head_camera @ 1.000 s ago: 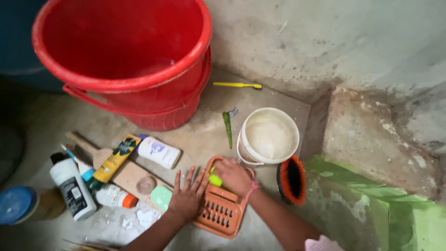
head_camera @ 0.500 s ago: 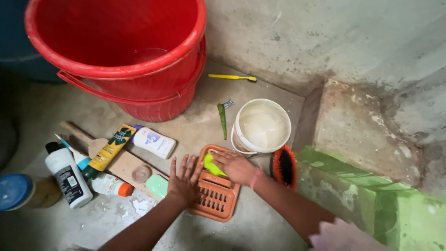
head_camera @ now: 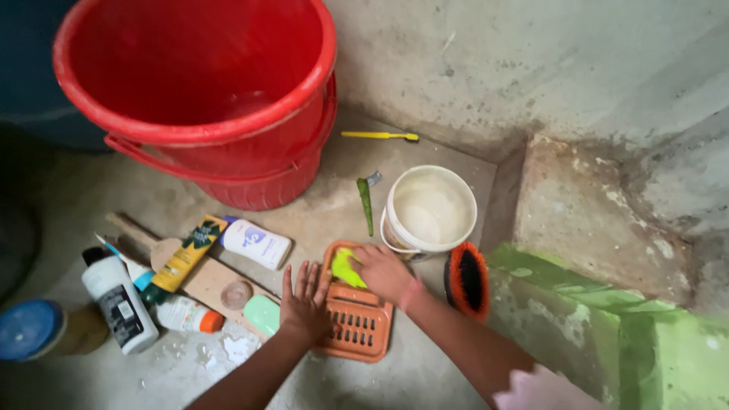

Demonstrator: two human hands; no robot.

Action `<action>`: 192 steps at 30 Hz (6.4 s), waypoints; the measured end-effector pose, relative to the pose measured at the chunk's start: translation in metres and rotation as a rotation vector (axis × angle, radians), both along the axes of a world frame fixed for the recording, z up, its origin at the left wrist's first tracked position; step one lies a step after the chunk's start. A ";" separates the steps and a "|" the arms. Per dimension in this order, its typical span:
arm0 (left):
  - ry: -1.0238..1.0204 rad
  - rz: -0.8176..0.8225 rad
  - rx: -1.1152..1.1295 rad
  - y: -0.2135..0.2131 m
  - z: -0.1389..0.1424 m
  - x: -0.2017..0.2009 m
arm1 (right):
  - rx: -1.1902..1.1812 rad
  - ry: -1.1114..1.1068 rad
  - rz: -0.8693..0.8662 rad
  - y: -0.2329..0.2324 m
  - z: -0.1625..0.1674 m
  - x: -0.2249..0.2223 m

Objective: The person arranges toiletry tubes, bottles and brushes on the floor of a washing area, scoops water from a red bucket using a small white bucket, and scrubs a concrete ledge and wall corner with a long-bristle brush. They then place toiletries and a sponge into a plastic caddy and wipe the items.

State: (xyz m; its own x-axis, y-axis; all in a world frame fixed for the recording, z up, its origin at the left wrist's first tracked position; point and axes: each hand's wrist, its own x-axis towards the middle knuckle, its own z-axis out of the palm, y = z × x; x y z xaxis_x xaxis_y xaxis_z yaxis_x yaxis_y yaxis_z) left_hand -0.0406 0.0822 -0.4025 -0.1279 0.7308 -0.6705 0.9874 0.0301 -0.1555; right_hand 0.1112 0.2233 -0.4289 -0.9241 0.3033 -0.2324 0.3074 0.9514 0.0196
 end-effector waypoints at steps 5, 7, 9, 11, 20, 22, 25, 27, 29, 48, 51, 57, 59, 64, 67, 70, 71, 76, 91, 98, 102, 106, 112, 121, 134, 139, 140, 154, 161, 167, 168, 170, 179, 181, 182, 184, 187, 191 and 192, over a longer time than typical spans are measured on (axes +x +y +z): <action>-0.006 -0.002 -0.008 0.002 0.000 0.003 | 0.062 0.080 -0.306 -0.007 -0.008 0.039; 0.027 -0.057 -0.016 0.002 -0.001 0.003 | -0.064 0.211 -0.288 -0.004 -0.023 0.013; 0.035 -0.057 -0.025 0.003 -0.001 0.001 | -0.235 0.306 -0.228 -0.003 -0.037 -0.030; 0.032 -0.026 -0.029 0.003 -0.002 -0.003 | -0.472 0.366 -0.380 -0.006 -0.045 -0.056; -0.070 0.109 0.043 -0.001 -0.008 -0.008 | -0.511 -0.158 -0.282 0.038 -0.012 0.023; -0.071 0.110 0.039 -0.001 -0.010 -0.007 | -0.531 -0.091 -0.290 0.028 -0.011 0.013; -0.009 0.019 0.007 0.000 -0.010 -0.007 | -0.690 0.136 -0.278 -0.010 -0.010 -0.032; 0.009 0.037 -0.002 0.001 -0.008 -0.010 | -0.728 0.151 -0.295 -0.015 0.003 -0.046; -0.018 0.065 -0.026 -0.001 -0.005 -0.010 | -0.807 0.112 -0.394 -0.013 0.018 -0.037; 0.016 0.234 0.043 -0.012 -0.008 -0.003 | -0.543 0.001 -0.249 0.012 0.021 0.035; -0.048 0.193 0.120 -0.008 -0.022 -0.008 | -0.639 0.166 -0.281 0.010 0.020 0.043; -1.003 0.770 0.320 -0.008 -0.044 -0.022 | -0.925 0.708 -0.940 -0.026 0.013 0.009; -1.385 0.990 0.353 -0.006 -0.034 -0.023 | -0.729 1.073 -0.886 -0.023 0.022 -0.012; -1.281 0.810 0.500 0.016 0.028 -0.036 | -0.606 1.179 -0.795 -0.023 0.069 -0.033; -0.966 0.772 0.635 0.022 0.061 -0.023 | -0.242 0.988 -0.455 -0.028 0.097 -0.048; -1.423 0.843 0.535 0.022 0.085 -0.022 | -0.109 0.978 -0.643 0.005 0.124 -0.066; -1.482 0.809 0.573 0.024 0.091 -0.022 | -0.088 0.990 -0.793 0.012 0.131 -0.071; -1.561 0.821 0.605 0.026 0.115 -0.025 | -0.076 1.073 -0.564 -0.002 0.137 -0.075; -1.584 1.217 0.963 0.021 0.069 -0.051 | -0.092 -0.122 -0.738 0.147 0.029 0.026; -1.790 1.720 0.871 0.022 0.029 -0.065 | -0.463 -0.469 -0.565 0.142 0.010 0.027; -1.805 1.855 0.656 0.030 0.020 -0.061 | -0.633 -0.443 -0.483 0.140 0.034 0.039; -1.805 1.948 0.338 0.027 0.020 -0.062 | -0.812 0.088 -0.467 0.161 0.105 0.060; -2.126 1.558 0.255 0.035 0.042 -0.048 | -0.526 0.870 -0.242 0.058 0.146 -0.014; -2.075 1.313 0.603 0.018 0.061 -0.054 | -0.262 0.819 -0.481 0.014 0.144 -0.059; -2.166 1.311 0.606 0.027 0.047 -0.055 | -0.054 0.702 -0.551 -0.007 0.156 -0.064; -2.215 1.412 0.423 0.022 0.067 -0.058 | -0.291 0.600 -0.585 -0.020 0.146 -0.075; -2.265 1.391 0.416 0.023 0.073 -0.061 | -0.330 0.629 -0.533 -0.023 0.145 -0.074; -2.245 1.492 0.420 0.022 0.063 -0.042 | -0.299 0.410 0.073 -0.020 0.143 -0.033; -2.127 1.584 0.500 0.019 0.070 -0.058 | -0.417 0.857 -0.381 0.054 0.135 0.006; -2.252 1.387 0.467 0.043 0.086 -0.047 | -0.572 1.064 -0.266 0.066 0.123 -0.028; -2.229 1.404 0.472 0.045 0.088 -0.048 | -0.576 1.066 -0.339 0.067 0.125 -0.033; -2.229 1.392 0.455 0.044 0.090 -0.053 | -0.593 1.055 -0.489 0.069 0.130 -0.038; -2.247 1.095 0.162 0.033 0.090 -0.091 | -1.164 0.977 -0.606 0.056 0.145 -0.034; -2.055 0.949 0.146 0.036 0.106 -0.110 | -1.143 0.972 -0.582 0.050 0.146 -0.034; -1.907 0.883 0.154 0.040 0.117 -0.117 | -1.135 0.971 -0.570 0.049 0.146 -0.033; -1.628 0.771 0.164 0.061 0.139 -0.117 | -1.036 0.978 -0.398 0.048 0.146 -0.033; -1.317 0.685 0.180 0.092 0.170 -0.091 | -0.955 1.003 -0.298 0.061 0.147 -0.025; -1.250 0.740 0.150 0.109 0.198 -0.082 | -1.181 1.262 -0.659 0.100 0.139 0.004; -1.212 0.712 0.153 0.109 0.201 -0.088 | -1.014 1.224 -0.690 0.109 0.136 0.023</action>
State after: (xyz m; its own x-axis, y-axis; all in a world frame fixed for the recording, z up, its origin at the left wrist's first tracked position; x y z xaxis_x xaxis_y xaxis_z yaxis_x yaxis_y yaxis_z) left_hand -0.1284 0.1914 -0.2011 0.0948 0.8292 -0.5508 0.2714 0.5108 0.8157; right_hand 0.1347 0.3324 -0.2925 -0.4701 0.8752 0.1141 0.0091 0.1341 -0.9909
